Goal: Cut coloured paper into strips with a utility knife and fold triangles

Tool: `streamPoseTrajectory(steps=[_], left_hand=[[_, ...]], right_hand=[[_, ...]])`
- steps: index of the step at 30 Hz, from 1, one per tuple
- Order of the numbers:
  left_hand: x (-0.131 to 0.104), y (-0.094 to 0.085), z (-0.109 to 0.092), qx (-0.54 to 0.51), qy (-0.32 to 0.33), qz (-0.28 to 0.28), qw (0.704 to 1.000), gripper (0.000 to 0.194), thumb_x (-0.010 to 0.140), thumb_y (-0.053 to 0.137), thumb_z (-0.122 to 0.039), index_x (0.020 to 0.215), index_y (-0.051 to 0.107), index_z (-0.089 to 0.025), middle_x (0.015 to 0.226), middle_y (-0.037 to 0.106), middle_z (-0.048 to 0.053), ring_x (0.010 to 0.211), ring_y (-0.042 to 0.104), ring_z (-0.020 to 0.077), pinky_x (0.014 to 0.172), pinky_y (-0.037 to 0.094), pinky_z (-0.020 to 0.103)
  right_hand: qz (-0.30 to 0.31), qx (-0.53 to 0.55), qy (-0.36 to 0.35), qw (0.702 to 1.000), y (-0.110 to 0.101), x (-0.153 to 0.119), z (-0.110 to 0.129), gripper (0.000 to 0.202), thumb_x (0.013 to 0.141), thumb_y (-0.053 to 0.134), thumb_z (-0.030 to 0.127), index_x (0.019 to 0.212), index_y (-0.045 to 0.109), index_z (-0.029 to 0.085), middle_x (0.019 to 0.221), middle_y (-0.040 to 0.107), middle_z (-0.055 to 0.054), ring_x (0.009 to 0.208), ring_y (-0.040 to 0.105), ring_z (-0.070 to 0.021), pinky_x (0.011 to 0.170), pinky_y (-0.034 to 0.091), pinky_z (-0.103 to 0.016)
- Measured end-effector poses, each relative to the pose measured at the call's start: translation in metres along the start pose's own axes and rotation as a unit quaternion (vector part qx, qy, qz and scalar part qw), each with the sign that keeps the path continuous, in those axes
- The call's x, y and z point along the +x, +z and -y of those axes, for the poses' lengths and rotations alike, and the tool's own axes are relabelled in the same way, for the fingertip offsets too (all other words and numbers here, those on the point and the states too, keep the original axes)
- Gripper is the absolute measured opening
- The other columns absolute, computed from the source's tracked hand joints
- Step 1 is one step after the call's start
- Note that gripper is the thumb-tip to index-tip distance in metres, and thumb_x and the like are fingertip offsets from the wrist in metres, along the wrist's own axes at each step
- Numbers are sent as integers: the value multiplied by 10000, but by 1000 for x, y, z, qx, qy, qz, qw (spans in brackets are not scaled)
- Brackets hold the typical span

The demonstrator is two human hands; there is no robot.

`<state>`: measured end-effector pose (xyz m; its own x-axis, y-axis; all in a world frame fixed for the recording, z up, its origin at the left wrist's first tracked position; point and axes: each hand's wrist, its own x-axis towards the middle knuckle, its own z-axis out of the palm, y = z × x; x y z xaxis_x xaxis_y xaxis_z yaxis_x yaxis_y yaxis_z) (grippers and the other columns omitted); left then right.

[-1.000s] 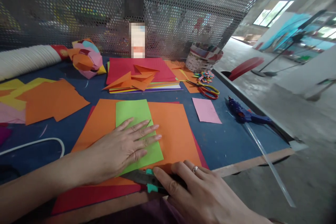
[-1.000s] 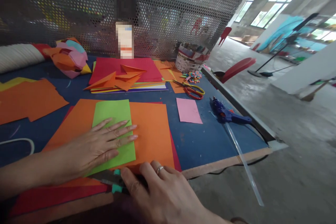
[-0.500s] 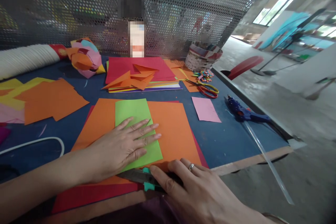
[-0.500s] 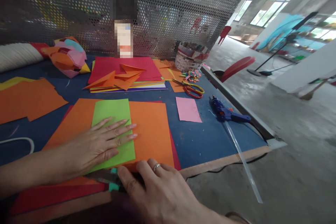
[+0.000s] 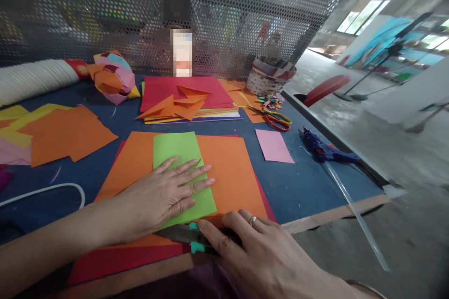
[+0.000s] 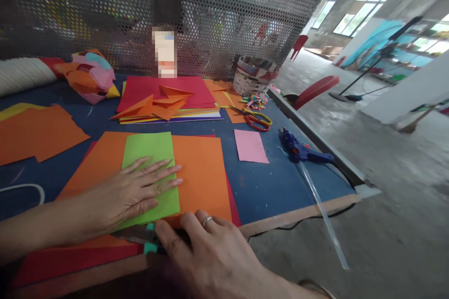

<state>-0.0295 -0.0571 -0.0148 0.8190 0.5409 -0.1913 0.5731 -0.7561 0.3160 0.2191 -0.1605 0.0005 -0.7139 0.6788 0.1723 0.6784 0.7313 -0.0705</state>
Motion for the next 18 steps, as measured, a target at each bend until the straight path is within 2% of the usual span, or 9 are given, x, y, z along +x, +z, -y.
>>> streamPoseTrajectory(steps=[3,7,14,16,18], left_hand=[[2,0,2,-3,-1,0,1000,507,1084,134,-576,1583,167,-497,1710,142,-110,1612,117,231,1287,94,594],[4,1,3,-11,0,1,1000,499,1084,152,-578,1578,172,-508,1710,153,-104,1611,119,227,1285,96,602],[1,-2,2,-36,3,-3,999,499,1089,206,-550,1581,231,-472,1710,183,-65,1609,134,231,1286,77,611],[1,-3,2,-46,2,-5,999,489,1089,246,-532,1574,265,-472,1705,209,-59,1606,149,244,1279,92,629],[1,-3,1,-55,-4,-11,998,472,1088,303,-480,1559,298,-489,1700,226,-71,1602,163,249,1277,107,636]], right_hand=[[-20,-7,-2,1000,1,0,0,413,1019,548,267,1423,512,190,961,689,-44,720,672,-203,546,533,-311],[4,0,-6,1000,0,2,0,400,1027,548,257,1422,528,194,958,690,-40,747,688,-210,563,545,-315],[-90,12,-41,995,5,-3,5,302,1089,422,263,1343,583,245,852,673,14,587,625,-169,435,453,-305],[-89,22,-25,996,-1,-10,2,334,1112,386,320,1392,552,248,906,680,-3,633,651,-162,476,496,-288],[-76,26,33,996,-9,-20,-7,390,1132,315,354,1456,502,243,987,674,-41,723,683,-152,571,554,-258]])
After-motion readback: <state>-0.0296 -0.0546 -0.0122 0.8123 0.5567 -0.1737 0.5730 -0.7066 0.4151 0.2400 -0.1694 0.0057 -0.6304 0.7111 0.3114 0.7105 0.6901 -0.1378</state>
